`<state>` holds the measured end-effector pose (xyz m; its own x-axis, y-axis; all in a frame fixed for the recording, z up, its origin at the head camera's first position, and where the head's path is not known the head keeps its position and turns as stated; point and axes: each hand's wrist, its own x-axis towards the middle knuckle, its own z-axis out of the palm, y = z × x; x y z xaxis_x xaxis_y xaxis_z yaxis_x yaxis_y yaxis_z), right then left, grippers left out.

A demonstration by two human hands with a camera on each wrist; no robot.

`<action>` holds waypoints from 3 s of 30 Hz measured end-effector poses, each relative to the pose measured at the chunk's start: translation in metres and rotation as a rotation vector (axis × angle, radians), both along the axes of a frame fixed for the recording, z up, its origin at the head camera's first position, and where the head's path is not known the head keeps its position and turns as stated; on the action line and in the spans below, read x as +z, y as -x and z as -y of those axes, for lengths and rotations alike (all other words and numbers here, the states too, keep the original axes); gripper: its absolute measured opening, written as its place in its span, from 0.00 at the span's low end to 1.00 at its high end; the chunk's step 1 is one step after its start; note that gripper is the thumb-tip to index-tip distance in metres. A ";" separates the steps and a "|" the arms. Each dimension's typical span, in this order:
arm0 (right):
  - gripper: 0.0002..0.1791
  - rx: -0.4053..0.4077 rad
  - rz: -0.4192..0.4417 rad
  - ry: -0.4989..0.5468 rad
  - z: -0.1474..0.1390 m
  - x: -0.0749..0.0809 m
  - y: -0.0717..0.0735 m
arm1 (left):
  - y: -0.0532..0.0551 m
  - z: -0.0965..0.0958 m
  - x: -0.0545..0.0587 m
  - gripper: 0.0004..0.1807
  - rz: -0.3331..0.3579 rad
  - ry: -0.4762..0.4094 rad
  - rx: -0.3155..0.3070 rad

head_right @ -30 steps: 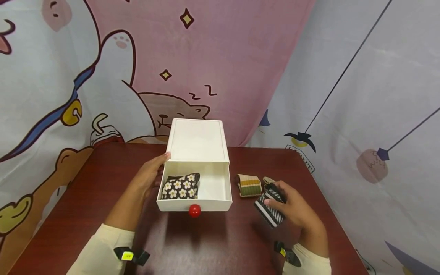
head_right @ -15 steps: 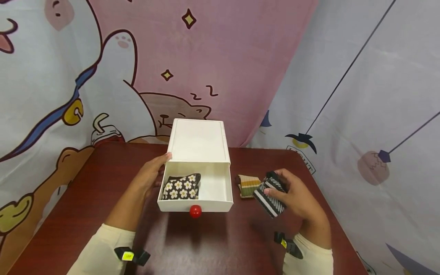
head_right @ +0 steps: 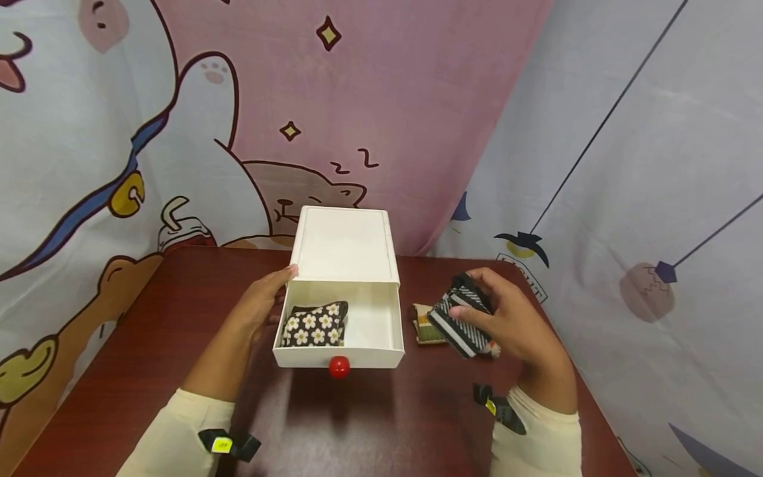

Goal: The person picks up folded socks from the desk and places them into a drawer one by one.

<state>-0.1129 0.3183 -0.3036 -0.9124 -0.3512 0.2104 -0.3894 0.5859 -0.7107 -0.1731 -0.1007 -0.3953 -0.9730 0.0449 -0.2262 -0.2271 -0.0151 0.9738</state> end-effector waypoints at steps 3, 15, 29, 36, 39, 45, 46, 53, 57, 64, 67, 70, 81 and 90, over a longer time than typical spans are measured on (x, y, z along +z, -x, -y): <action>0.26 0.048 -0.025 0.027 0.008 0.009 0.000 | 0.000 0.000 0.000 0.39 -0.001 0.008 -0.001; 0.26 0.151 -0.030 0.040 0.038 0.036 0.008 | -0.001 -0.001 0.000 0.39 0.002 0.013 0.003; 0.28 0.314 0.094 0.070 0.087 0.035 0.038 | -0.002 0.000 0.001 0.39 0.002 0.011 0.004; 0.27 0.299 0.163 0.067 0.101 0.026 0.046 | -0.001 -0.001 0.001 0.39 0.004 0.025 -0.001; 0.27 0.297 0.181 0.046 0.106 0.023 0.049 | -0.001 -0.001 0.002 0.39 0.010 0.025 -0.002; 0.29 0.341 0.171 -0.043 0.114 0.019 0.053 | -0.001 0.001 0.002 0.40 0.014 0.027 -0.005; 0.29 0.350 0.163 -0.064 0.115 0.019 0.054 | -0.001 0.001 0.002 0.40 0.013 0.025 -0.006; 0.25 0.386 0.173 -0.177 0.125 0.016 0.055 | -0.001 -0.001 0.001 0.40 0.007 0.013 -0.008; 0.24 0.400 0.174 -0.241 0.130 0.013 0.055 | -0.001 -0.002 0.001 0.39 0.011 0.016 -0.002; 0.21 0.452 0.153 -0.322 0.138 0.006 0.049 | -0.001 -0.001 0.001 0.39 0.012 0.016 -0.003; 0.19 0.456 0.165 -0.384 0.142 0.005 0.044 | -0.001 -0.001 0.001 0.39 0.013 0.014 -0.003; 0.16 0.448 0.162 -0.445 0.147 0.004 0.040 | -0.002 -0.001 0.002 0.39 0.011 0.016 -0.005; 0.08 0.312 0.187 -0.581 0.165 0.008 0.024 | -0.001 -0.001 0.001 0.39 0.008 0.021 -0.002; 0.06 0.298 0.132 -0.642 0.169 0.005 0.028 | -0.002 -0.001 0.002 0.40 0.015 0.020 -0.006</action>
<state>-0.1408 0.1491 -0.2986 -0.7619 -0.6067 -0.2268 -0.5326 0.7861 -0.3137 -0.1714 -0.0996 -0.3936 -0.9693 0.0461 -0.2414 -0.2414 0.0061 0.9704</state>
